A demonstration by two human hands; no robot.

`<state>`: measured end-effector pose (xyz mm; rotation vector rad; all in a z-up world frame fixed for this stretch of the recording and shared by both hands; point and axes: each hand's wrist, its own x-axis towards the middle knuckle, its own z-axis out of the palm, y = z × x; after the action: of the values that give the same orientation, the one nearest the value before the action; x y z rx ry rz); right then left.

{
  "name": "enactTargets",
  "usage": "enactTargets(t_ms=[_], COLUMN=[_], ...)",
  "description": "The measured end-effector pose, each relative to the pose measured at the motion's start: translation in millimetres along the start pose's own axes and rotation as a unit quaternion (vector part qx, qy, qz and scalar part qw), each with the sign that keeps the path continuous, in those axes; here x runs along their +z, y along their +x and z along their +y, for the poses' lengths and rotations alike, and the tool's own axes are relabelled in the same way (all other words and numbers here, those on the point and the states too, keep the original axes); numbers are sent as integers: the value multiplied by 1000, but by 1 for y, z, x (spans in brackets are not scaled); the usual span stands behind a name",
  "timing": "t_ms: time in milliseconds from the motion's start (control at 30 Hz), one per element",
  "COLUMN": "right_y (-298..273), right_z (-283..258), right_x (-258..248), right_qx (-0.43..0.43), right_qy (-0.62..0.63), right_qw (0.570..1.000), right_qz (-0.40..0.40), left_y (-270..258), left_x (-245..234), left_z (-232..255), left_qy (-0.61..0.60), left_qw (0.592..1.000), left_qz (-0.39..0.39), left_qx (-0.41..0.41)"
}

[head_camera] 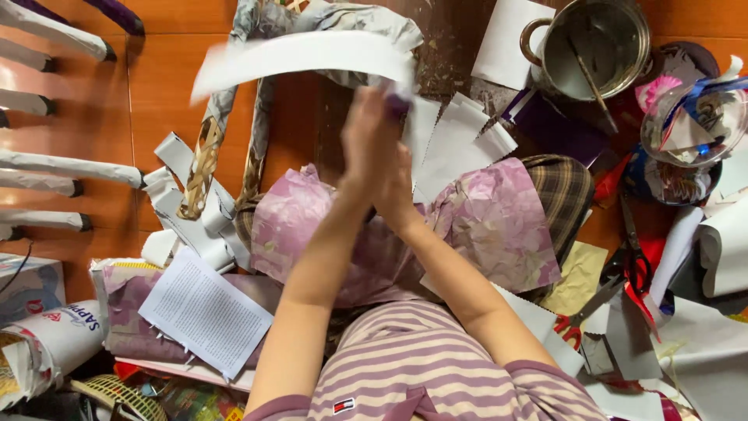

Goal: Crafting a giraffe model by applying paper and tape to a frame

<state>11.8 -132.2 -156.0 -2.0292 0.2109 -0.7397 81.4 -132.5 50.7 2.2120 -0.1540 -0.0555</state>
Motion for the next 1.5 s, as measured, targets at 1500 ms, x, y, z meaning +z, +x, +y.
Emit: enactTargets(t_ms=[1500], right_y=[58], right_z=[-62], right_x=[-28], right_qx=[88], right_qy=[40], right_qw=[994], right_qz=[-44], left_y=[43], left_x=[26], left_z=[-94], left_qy=[24], left_qw=[959], left_qz=[91], left_qx=[266])
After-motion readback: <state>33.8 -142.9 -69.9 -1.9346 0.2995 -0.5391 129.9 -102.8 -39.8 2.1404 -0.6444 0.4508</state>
